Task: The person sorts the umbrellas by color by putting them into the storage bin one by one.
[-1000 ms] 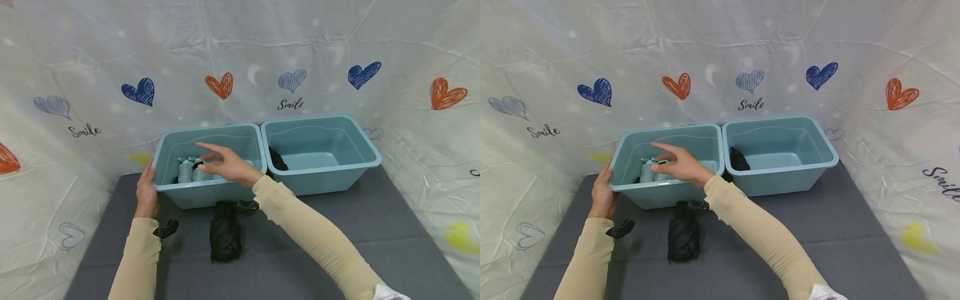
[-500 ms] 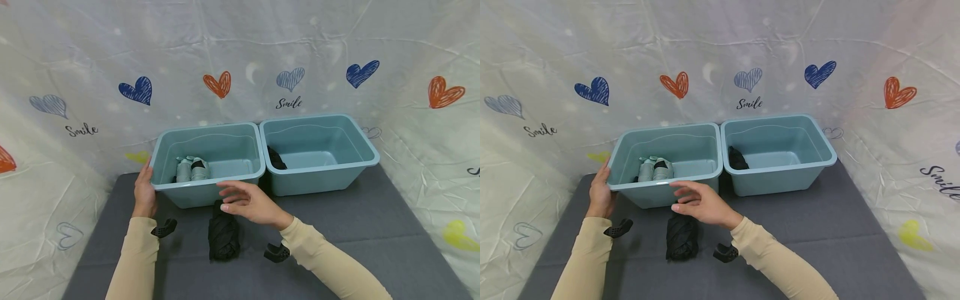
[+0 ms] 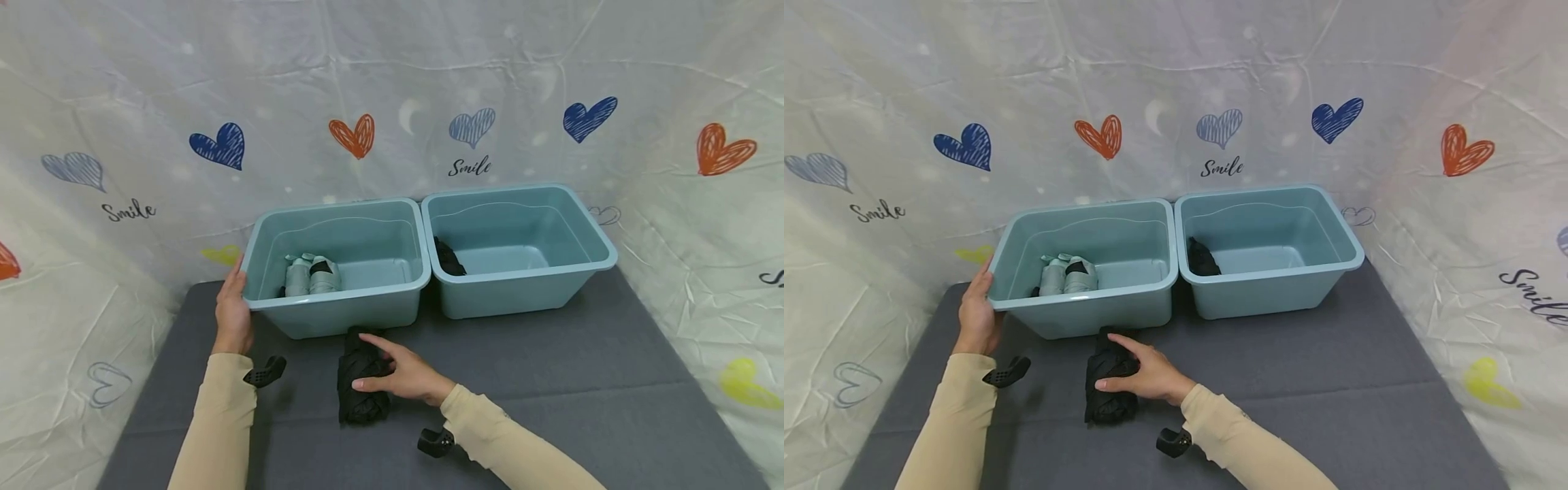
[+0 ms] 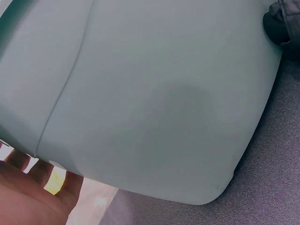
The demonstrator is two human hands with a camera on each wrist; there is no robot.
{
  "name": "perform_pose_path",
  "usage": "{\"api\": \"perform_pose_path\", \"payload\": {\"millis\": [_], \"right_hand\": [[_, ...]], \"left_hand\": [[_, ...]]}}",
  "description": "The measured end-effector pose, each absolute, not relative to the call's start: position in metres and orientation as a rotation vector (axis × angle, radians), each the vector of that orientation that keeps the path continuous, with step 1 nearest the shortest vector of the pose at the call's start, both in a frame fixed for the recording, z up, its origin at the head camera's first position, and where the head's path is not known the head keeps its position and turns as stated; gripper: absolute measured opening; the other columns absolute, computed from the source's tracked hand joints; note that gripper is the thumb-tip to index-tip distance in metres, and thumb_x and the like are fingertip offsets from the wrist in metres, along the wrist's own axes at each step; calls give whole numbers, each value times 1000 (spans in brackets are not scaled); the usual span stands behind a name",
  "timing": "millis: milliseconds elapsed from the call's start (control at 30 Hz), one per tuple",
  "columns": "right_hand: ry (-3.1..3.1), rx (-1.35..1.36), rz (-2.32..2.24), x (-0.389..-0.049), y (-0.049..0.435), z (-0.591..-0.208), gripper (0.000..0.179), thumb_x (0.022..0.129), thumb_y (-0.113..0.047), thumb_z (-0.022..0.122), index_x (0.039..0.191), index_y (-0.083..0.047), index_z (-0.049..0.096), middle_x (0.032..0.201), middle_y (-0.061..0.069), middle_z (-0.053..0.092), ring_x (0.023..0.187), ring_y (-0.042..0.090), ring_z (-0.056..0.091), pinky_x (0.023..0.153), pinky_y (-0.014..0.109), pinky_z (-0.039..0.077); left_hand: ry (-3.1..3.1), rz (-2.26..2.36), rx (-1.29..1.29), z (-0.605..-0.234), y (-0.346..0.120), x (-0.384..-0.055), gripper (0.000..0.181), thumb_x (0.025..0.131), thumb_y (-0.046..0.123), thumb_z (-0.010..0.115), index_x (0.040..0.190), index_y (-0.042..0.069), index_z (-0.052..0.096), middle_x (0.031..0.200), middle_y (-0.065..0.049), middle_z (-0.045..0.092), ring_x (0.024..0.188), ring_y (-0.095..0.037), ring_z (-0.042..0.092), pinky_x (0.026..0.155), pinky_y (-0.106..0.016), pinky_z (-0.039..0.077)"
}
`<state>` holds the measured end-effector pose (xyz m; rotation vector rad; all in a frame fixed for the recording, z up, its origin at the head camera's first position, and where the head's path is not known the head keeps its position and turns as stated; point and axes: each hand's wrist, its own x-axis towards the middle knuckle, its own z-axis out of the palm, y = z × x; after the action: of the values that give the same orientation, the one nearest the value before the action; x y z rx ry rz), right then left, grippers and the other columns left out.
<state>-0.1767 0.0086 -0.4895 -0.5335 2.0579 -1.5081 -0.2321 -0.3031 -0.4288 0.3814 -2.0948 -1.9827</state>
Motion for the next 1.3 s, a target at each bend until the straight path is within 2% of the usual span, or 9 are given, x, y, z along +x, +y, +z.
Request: {"api": "perform_pose_path", "payload": {"millis": [100, 167, 333, 567, 700, 933, 1100, 1200, 1300], "right_hand": [[2062, -535, -1488, -177, -3, -493, 80, 88, -39, 81, 157, -37, 40, 162, 5, 32, 146, 34, 33, 109, 56, 36], [2095, -528, -1463, -178, -9, -495, 79, 88, -40, 81, 156, -36, 42, 162, 8, 31, 149, 35, 26, 111, 59, 32], [2193, -533, -1407, -178, -22, -497, 79, 84, -34, 86, 153, -29, 49, 156, 18, 36, 146, 41, 26, 106, 61, 35], [2283, -532, -1269, -181, -34, -492, 88, 78, -33, 91, 154, -31, 47, 159, 16, 35, 148, 49, 18, 106, 64, 35], [2297, -523, -1169, -182, -42, -489, 91, 78, -35, 90, 156, -33, 43, 160, 19, 32, 147, 51, 19, 104, 65, 36], [2339, -545, -1057, -175, -58, -486, 90, 74, -37, 93, 151, -36, 48, 144, 28, 36, 126, 44, 47, 86, 52, 50], [2237, -549, -1220, -174, -52, -488, 85, 70, -23, 96, 143, -36, 56, 147, 14, 42, 130, 36, 42, 92, 49, 46], [2123, -565, -1353, -176, -41, -486, 83, 69, -18, 96, 139, -43, 57, 146, -2, 47, 132, 27, 42, 96, 46, 44], [1995, -642, -1487, -176, -27, -477, 85, 73, -18, 94, 140, -50, 53, 148, -10, 45, 130, 17, 46, 100, 42, 43]], "left_hand": [[-2112, -1985, 402, -427, -304, -232, 50, 112, 43, 26, 161, 40, 23, 169, 8, 14, 154, -20, 11, 122, -48, 11], [-2113, -1997, 408, -426, -304, -232, 50, 112, 43, 25, 162, 40, 22, 169, 9, 13, 154, -19, 11, 122, -48, 10], [-2097, -2011, 405, -425, -303, -232, 49, 113, 40, 25, 162, 39, 22, 169, 10, 13, 154, -17, 11, 123, -46, 10], [-2081, -2025, 387, -426, -303, -232, 49, 113, 39, 24, 162, 38, 23, 169, 10, 13, 153, -16, 11, 123, -45, 9], [-2074, -2033, 365, -426, -303, -232, 49, 113, 39, 24, 162, 38, 23, 169, 10, 13, 153, -16, 11, 123, -45, 8], [-2084, -2025, 389, -429, -304, -232, 49, 113, 38, 23, 162, 39, 22, 169, 10, 12, 154, -16, 11, 123, -45, 9], [-2087, -2022, 399, -430, -303, -232, 49, 113, 38, 23, 162, 39, 22, 169, 11, 13, 153, -16, 12, 123, -44, 10], [-2082, -2027, 395, -430, -304, -233, 49, 113, 37, 23, 162, 38, 23, 169, 11, 13, 153, -15, 13, 123, -43, 11], [-2082, -2024, 381, -428, -305, -234, 49, 113, 37, 23, 162, 38, 23, 169, 11, 13, 153, -16, 14, 123, -44, 11]]}}
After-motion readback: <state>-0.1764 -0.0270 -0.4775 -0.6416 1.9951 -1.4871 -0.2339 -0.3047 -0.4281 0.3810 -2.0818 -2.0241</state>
